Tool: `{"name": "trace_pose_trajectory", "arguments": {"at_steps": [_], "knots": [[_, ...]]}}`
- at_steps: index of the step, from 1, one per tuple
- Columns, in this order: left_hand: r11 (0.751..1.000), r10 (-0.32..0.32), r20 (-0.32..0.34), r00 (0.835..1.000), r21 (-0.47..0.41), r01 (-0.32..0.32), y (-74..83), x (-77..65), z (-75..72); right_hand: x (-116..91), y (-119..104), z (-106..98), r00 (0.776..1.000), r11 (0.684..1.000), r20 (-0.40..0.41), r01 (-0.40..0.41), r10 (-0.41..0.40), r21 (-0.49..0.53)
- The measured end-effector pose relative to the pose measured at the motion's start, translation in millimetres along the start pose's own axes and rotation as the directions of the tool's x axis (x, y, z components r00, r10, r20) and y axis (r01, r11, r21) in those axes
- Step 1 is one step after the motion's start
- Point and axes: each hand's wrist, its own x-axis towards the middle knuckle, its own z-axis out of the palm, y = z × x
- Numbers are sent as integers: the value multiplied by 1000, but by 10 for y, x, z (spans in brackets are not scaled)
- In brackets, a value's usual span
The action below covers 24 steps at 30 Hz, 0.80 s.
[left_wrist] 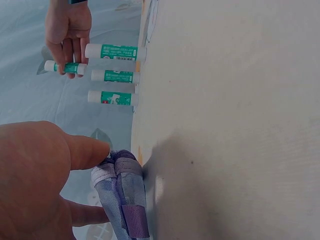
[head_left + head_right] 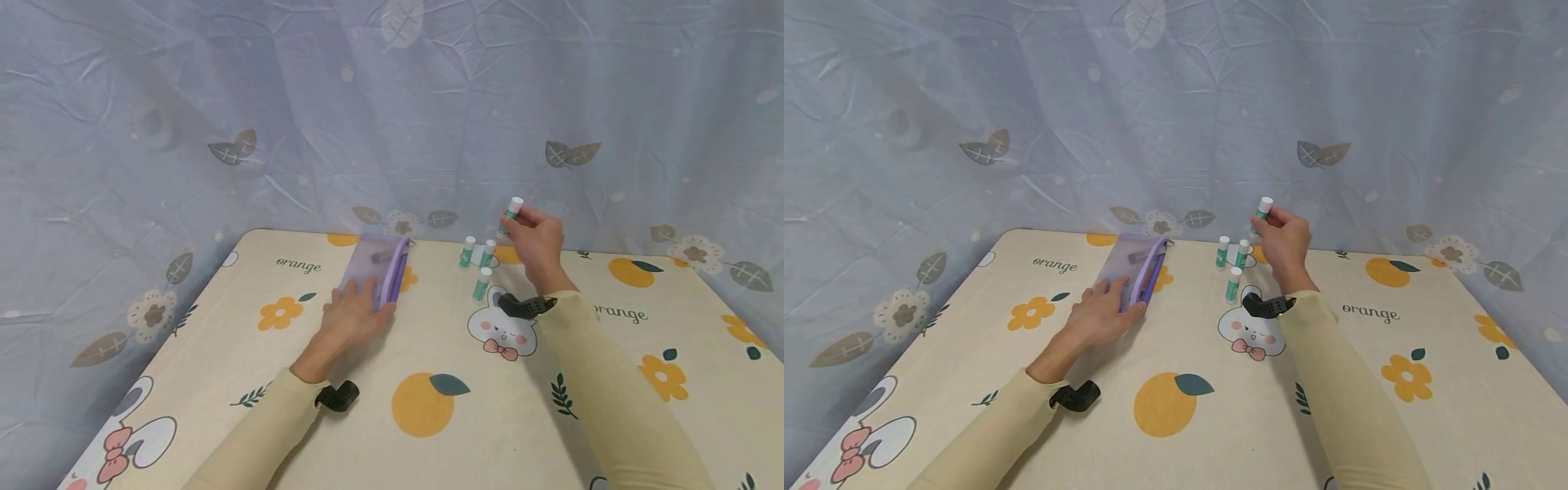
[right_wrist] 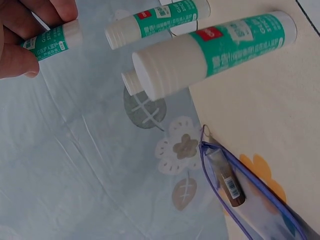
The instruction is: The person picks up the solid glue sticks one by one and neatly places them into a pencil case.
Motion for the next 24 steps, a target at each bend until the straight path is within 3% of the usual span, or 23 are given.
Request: {"name": "trace_pose_trajectory", "arguments": {"at_steps": [24], "knots": [[1000,1,0,1000,-8,-1,8,-14,-20,-89,-222,239,996,999,84,26,-29,26]]}}
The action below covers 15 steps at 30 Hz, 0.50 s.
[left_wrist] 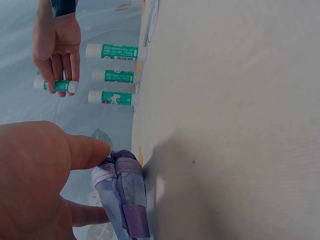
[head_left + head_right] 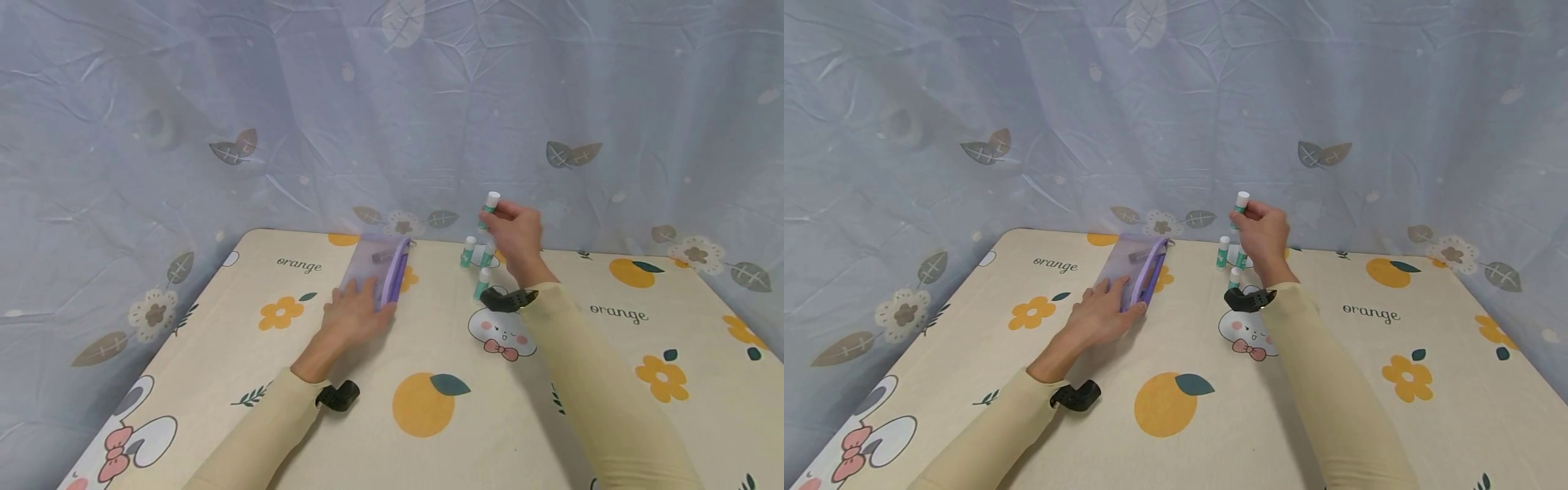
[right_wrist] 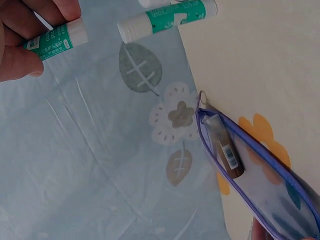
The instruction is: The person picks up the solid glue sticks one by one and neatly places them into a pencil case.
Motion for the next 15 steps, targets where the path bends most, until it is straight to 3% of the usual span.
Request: {"name": "trace_pose_trajectory", "arguments": {"at_steps": [15], "knots": [[1000,-5,-5,1000,12,5,8,2,8,-20,-112,238,999,1000,42,-8,8,-11]]}}
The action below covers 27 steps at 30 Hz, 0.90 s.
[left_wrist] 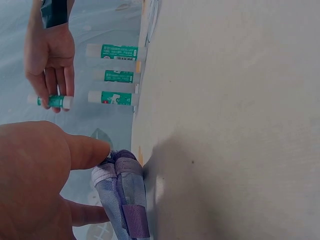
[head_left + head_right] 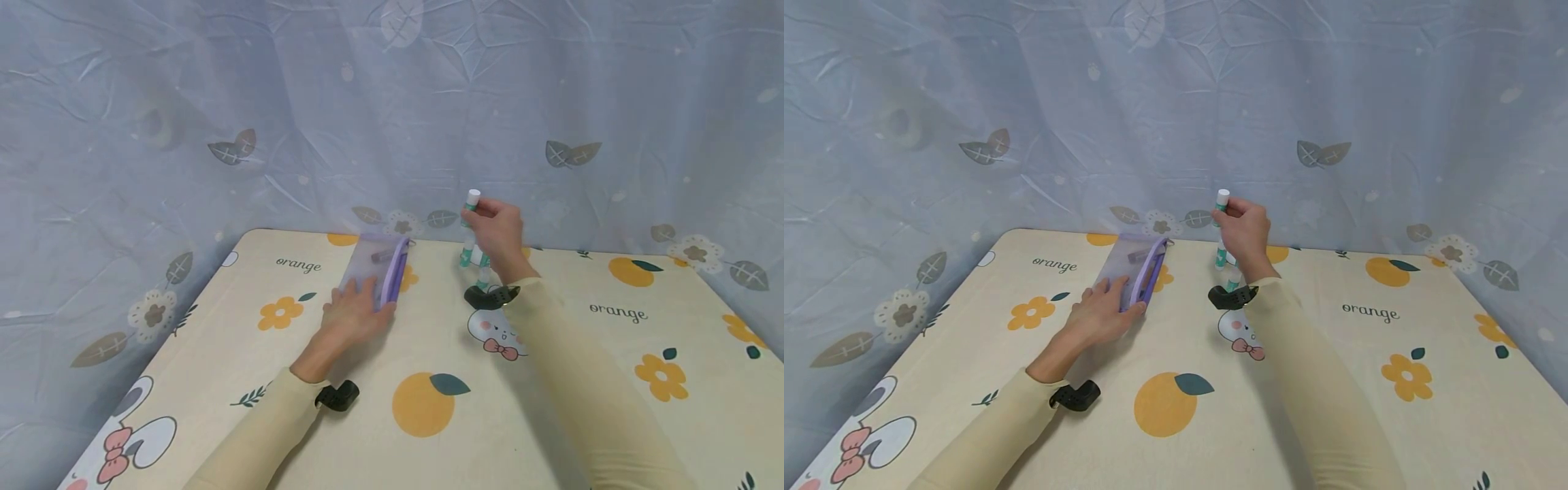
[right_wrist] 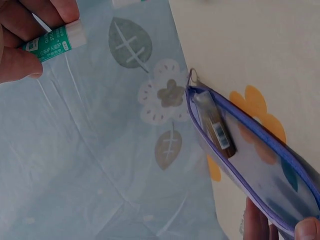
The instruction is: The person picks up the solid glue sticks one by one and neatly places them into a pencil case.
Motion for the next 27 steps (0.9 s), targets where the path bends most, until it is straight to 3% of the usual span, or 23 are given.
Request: {"name": "trace_pose_trajectory", "arguments": {"at_steps": [27], "knots": [[1000,-9,15,1000,3,9,21,-5,-13,-47,-49,384,998,1000,54,26,-26,0]]}}
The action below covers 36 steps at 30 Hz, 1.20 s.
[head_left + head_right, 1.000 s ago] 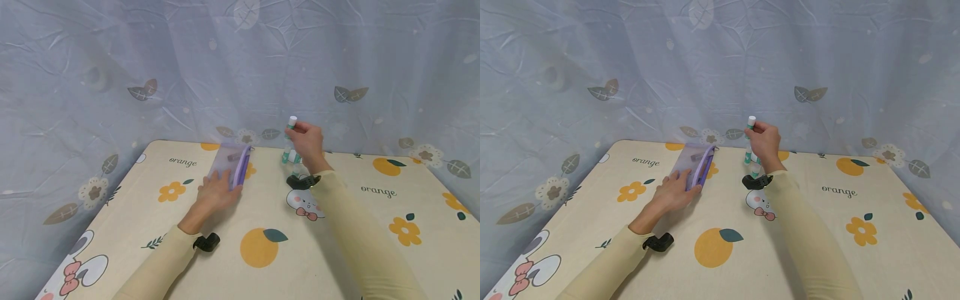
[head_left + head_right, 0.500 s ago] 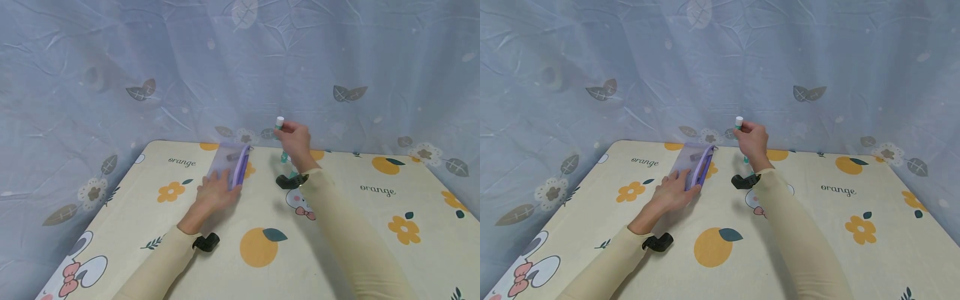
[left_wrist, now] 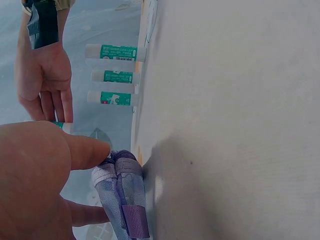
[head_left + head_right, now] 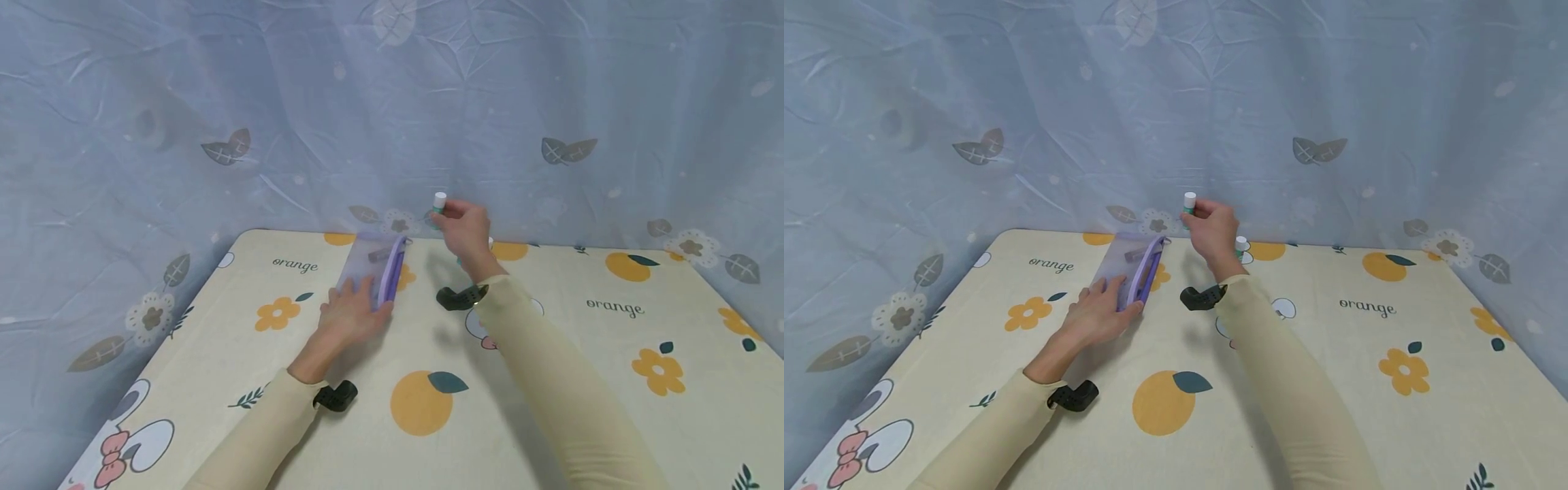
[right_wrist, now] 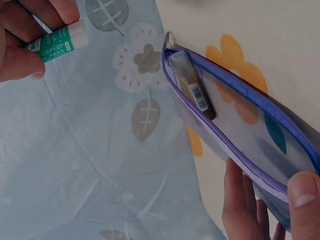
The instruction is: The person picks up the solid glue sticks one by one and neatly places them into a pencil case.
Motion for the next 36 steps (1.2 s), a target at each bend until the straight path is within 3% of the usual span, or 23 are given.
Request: {"name": "trace_pose_trajectory", "arguments": {"at_steps": [17,25,36], "knots": [[1000,6,-10,1000,6,-6,0,13,-14,-35,-16,250,1000,1000,29,3,-3,-3],[1000,2,-6,1000,11,-2,-2,20,-6,-62,-9,303,999,999,30,-26,27,-19],[1000,-4,0,1000,-1,4,3,21,-12,-72,33,369,1000,1000,28,4,-4,-15]]}}
